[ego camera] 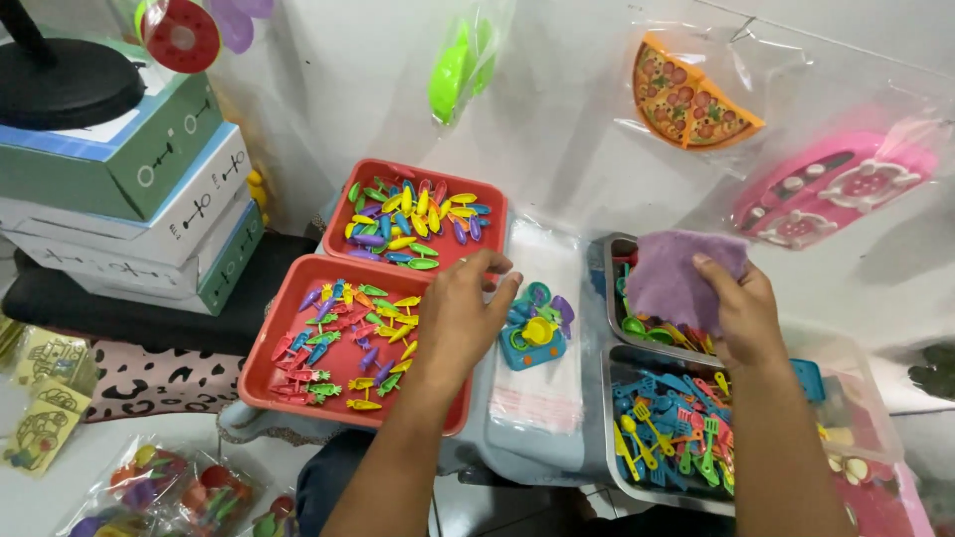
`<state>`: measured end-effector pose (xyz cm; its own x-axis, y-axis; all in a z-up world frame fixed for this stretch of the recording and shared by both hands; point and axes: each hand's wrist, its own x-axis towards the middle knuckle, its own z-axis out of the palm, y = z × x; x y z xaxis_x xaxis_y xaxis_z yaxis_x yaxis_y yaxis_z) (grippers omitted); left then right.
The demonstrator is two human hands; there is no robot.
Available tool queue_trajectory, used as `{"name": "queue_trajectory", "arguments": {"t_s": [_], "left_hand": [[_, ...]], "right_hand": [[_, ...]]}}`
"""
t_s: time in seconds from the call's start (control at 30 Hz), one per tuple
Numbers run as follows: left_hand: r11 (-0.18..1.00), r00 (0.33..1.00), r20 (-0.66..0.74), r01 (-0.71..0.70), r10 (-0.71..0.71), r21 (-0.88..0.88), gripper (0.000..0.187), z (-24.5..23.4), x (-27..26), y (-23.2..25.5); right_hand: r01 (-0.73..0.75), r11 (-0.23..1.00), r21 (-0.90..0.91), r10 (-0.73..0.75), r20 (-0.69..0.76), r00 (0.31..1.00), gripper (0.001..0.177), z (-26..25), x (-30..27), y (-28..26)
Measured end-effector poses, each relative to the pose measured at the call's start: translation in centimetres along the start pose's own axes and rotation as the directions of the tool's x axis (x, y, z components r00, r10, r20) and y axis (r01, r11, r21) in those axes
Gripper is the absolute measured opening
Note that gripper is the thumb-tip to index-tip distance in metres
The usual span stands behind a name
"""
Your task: Cleaning individual plastic toy pieces with a cloth and sorting them into trays.
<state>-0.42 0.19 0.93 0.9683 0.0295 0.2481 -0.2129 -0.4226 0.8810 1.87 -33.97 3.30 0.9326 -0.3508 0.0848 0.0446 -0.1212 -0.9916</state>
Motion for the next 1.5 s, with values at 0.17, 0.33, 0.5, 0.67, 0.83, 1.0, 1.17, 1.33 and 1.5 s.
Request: {"name": "queue_trajectory", "arguments": {"t_s": [0.17,0.33,0.5,0.67,0.83,1.0,1.17,1.33,1.5], "left_hand": [[0.998,0.999,0.004,0.038,-0.039,0.056,0.019,-0.3,0.0,0.1],[0.996,0.998,0.047,0.040,-0.044,0.081,0.020,-0.7,-0.3,0.5],[0.989,0.992,0.103,-0.082,0.069,0.126,0.022,0.1,-0.3,-0.1],[0.932,0.957,0.240,-0.231,0.165,0.279,0.021,2.1,-0.3,-1.1],[0.907,0.945,0.281,-0.257,0.165,0.333,0.020,2.3,-0.5,-0.9],[0.928,0.954,0.265,-0.221,0.141,0.300,0.021,1.4,-0.5,-0.5],[0.924,0.953,0.266,-0.228,0.146,0.307,0.023,1.1,-0.7,0.0],[0.926,0.953,0.267,-0.223,0.142,0.305,0.025,0.9,-0.7,0.1],[0.942,0.944,0.297,-0.222,0.143,0.252,0.025,0.5,-0.7,0.2]], "right_hand": [[-0.078,0.997,0.019,0.076,0.095,0.993,0.024,1.3,5.7,2.1],[-0.086,0.990,-0.116,0.100,0.123,0.987,0.038,3.0,9.2,5.4],[0.316,0.562,-0.764,-0.290,0.176,0.941,0.085,6.0,2.3,0.1],[0.597,0.448,-0.665,-0.275,0.533,0.800,0.051,7.2,-3.8,1.7],[0.815,0.386,-0.433,-0.171,0.834,0.524,0.051,10.0,-7.7,1.5],[0.815,0.321,-0.482,-0.192,0.810,0.554,0.021,9.9,-5.5,4.2],[0.774,0.366,-0.516,-0.235,0.754,0.613,0.034,10.4,-6.6,4.3],[0.782,0.401,-0.477,-0.228,0.775,0.590,0.035,11.0,-6.7,4.9],[0.738,0.320,-0.594,-0.212,0.715,0.667,0.020,10.6,-6.6,4.7]]}}
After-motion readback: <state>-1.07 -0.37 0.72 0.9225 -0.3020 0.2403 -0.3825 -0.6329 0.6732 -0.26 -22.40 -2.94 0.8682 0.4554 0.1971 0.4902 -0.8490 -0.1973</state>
